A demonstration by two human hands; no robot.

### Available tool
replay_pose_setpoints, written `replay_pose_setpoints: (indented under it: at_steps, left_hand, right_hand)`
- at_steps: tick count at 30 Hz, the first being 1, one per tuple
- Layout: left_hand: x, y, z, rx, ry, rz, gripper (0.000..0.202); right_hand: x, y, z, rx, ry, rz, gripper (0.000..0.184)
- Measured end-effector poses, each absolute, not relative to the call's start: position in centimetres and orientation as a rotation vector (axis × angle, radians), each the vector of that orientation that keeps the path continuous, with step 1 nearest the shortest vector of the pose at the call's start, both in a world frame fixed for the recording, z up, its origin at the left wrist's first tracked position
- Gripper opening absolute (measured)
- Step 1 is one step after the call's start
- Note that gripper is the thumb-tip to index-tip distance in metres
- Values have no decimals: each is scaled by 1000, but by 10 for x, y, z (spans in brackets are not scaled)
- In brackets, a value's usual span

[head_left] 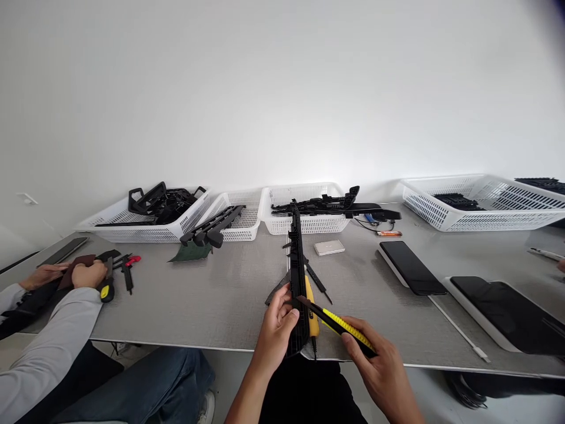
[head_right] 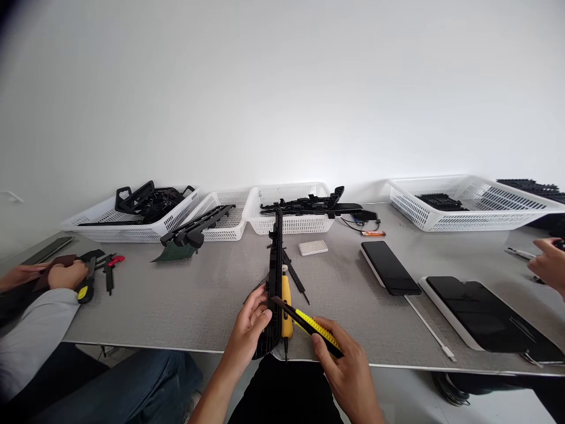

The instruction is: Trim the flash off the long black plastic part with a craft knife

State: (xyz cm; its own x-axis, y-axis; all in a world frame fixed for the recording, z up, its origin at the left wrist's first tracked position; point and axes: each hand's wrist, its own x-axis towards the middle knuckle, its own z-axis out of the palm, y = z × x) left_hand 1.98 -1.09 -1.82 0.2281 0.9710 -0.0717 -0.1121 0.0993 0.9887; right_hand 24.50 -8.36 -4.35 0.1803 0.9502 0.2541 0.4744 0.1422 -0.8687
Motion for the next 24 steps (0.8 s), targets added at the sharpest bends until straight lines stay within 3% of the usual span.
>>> replay_pose_setpoints:
  at_steps: [24]
  left_hand:
    - [20,-11,-19,1157,1007,1039,75]
  right_hand:
    - [244,-82,-42,-1499,-1440,576,45]
